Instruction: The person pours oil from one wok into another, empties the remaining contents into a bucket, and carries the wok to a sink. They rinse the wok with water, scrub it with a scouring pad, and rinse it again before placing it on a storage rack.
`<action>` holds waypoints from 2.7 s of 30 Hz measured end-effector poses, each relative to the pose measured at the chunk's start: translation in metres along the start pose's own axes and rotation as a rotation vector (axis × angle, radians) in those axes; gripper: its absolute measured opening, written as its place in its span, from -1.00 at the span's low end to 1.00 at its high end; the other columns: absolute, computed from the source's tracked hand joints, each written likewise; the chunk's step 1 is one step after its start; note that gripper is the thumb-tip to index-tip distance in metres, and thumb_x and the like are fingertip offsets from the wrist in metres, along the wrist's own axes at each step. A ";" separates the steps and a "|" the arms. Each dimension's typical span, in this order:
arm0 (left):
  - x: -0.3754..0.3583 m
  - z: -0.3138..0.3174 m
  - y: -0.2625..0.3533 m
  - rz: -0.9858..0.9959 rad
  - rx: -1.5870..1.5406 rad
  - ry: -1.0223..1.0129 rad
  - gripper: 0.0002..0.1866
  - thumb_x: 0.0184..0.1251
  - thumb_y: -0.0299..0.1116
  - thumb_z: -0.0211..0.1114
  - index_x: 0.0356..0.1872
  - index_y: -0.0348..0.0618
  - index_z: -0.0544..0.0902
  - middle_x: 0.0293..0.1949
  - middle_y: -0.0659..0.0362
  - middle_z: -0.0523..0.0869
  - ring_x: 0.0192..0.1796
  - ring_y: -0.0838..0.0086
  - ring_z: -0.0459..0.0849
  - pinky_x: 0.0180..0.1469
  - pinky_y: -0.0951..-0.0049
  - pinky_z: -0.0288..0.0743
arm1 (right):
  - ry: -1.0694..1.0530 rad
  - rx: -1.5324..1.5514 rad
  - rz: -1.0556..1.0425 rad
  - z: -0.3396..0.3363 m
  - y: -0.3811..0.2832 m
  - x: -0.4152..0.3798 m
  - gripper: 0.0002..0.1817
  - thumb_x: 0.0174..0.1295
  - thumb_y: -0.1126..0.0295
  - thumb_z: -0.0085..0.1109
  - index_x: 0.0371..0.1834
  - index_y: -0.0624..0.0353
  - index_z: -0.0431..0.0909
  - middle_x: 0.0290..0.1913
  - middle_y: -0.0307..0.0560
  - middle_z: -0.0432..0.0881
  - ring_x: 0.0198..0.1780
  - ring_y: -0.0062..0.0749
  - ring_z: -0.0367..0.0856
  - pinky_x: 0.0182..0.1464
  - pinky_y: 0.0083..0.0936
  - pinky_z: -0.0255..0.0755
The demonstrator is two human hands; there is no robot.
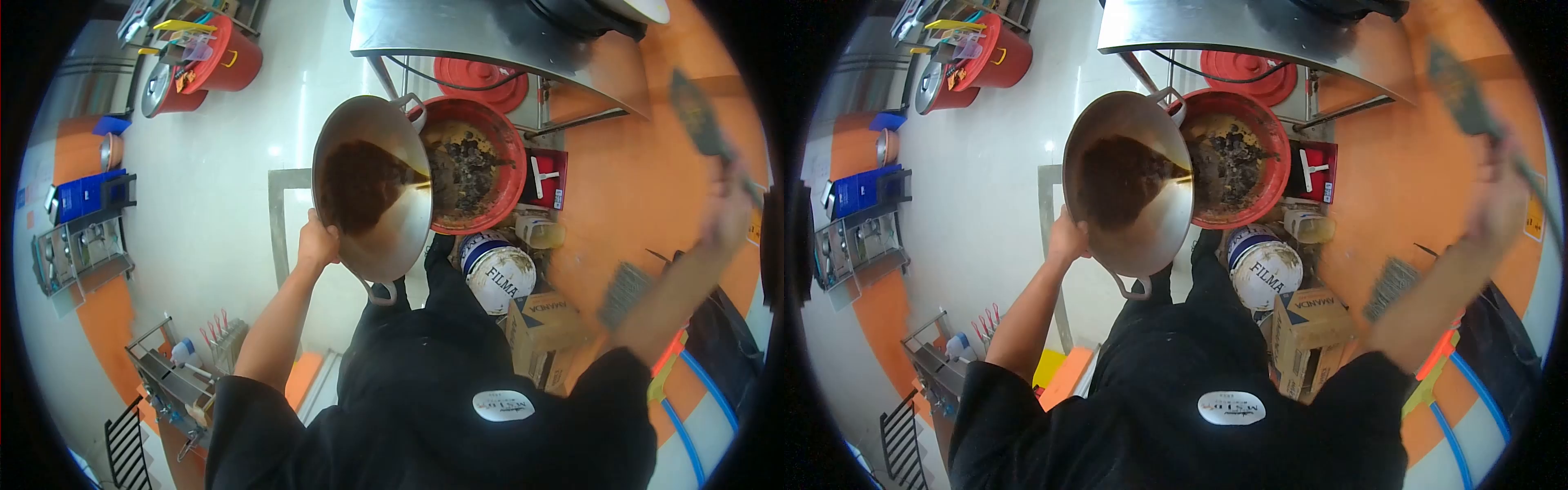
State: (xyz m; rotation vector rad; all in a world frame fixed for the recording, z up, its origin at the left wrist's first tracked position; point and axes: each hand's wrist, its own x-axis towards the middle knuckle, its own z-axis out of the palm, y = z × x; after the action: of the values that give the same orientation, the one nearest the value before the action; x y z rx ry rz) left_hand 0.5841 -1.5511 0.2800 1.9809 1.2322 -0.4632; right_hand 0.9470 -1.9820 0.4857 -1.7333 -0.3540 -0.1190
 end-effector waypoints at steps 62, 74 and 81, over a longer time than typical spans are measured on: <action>-0.027 0.037 -0.008 0.118 0.133 0.006 -0.38 0.17 -0.44 -0.04 0.17 -0.76 0.07 -0.67 -0.09 0.62 -0.61 0.20 0.68 -0.50 0.34 0.59 | -0.674 -0.244 0.753 0.413 0.212 -0.325 -0.82 0.23 0.43 -0.11 -0.36 0.29 0.49 -0.53 0.15 0.56 -0.48 -0.11 0.58 -0.41 -0.17 0.42; -0.027 0.044 -0.011 0.202 0.210 0.068 -0.33 0.16 -0.44 -0.02 0.20 -0.78 0.01 -0.65 -0.08 0.63 -0.57 0.16 0.67 -0.44 0.31 0.57 | -0.576 -0.134 1.083 0.453 0.239 -0.303 -0.79 0.09 0.48 0.02 -0.37 0.42 0.61 -0.30 0.28 0.65 -0.23 0.06 0.67 -0.28 -0.22 0.52; -0.019 0.039 0.000 0.123 0.167 0.086 -0.33 0.15 -0.45 -0.04 0.19 -0.80 0.01 -0.69 -0.06 0.61 -0.57 0.14 0.67 -0.43 0.29 0.57 | -0.644 -0.077 0.864 0.389 0.113 -0.314 -0.75 0.12 0.45 0.00 -0.25 0.39 0.60 -0.18 0.35 0.60 -0.04 0.10 0.59 0.02 -0.20 0.44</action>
State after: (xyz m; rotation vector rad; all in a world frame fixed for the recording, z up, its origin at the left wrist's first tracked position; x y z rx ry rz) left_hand 0.5784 -1.5921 0.2660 2.2250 1.1467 -0.4352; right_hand 0.6383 -1.6734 0.2169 -1.8292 -0.0317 1.0743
